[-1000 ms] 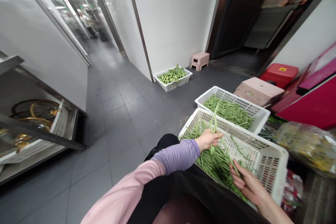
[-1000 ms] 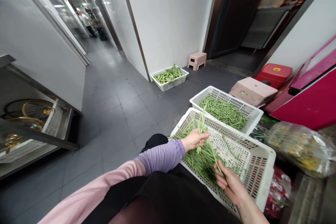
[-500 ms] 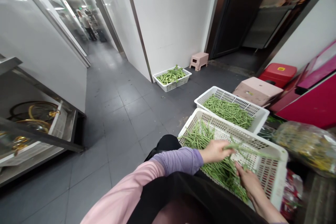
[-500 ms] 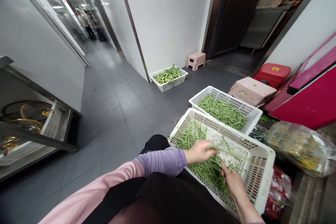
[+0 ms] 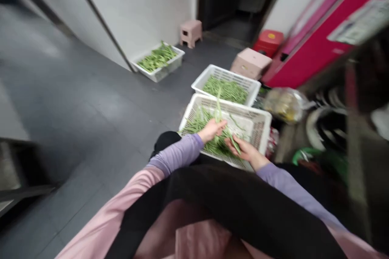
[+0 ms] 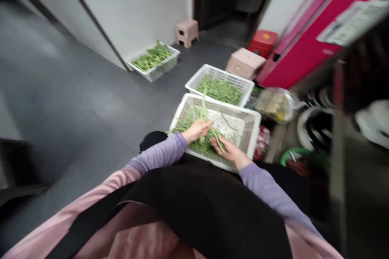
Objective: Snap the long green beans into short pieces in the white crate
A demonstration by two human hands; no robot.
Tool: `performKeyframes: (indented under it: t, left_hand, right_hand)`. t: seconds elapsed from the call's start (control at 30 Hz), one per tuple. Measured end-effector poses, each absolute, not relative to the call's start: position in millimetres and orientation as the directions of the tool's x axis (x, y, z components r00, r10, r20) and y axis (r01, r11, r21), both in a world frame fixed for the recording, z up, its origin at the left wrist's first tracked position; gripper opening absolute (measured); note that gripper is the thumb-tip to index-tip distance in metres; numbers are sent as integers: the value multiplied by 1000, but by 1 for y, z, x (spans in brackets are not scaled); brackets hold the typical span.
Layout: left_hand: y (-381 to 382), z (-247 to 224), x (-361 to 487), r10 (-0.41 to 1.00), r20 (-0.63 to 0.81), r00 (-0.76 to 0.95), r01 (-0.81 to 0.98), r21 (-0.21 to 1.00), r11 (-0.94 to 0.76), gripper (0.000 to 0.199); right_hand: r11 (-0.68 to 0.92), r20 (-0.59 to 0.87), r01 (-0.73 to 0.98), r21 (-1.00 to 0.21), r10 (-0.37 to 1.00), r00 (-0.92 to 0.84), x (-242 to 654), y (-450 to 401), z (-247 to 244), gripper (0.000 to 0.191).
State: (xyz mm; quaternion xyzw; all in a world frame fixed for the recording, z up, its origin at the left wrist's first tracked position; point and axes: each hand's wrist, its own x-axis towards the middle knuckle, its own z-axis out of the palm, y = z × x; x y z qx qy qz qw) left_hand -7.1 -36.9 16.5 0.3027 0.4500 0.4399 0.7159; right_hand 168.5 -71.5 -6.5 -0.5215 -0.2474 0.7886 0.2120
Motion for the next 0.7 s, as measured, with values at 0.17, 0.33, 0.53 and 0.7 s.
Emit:
performKeyframes:
  t: [0.17, 0.33, 0.53, 0.7]
  left_hand:
    - [-17, 15, -6, 898, -382, 216, -457, 774, 439, 33]
    - [-14, 20, -8, 920, -363, 149, -439, 809, 390, 32]
    - [-12, 21, -9, 938, -333, 97, -359, 867, 345, 28]
    - [-40, 34, 5, 986, -123, 109, -39, 991, 128, 19]
  right_hand:
    - [-784, -582, -273, -558, 603, -545, 160, -63, 10, 34]
    - [-737, -541, -317, -597, 662, -519, 167, -67, 16, 28]
    - [-712, -567, -336, -616, 697, -438, 169, -61, 10, 28]
    - [-513, -525, -229, -827, 851, -9, 168, -45, -15, 32]
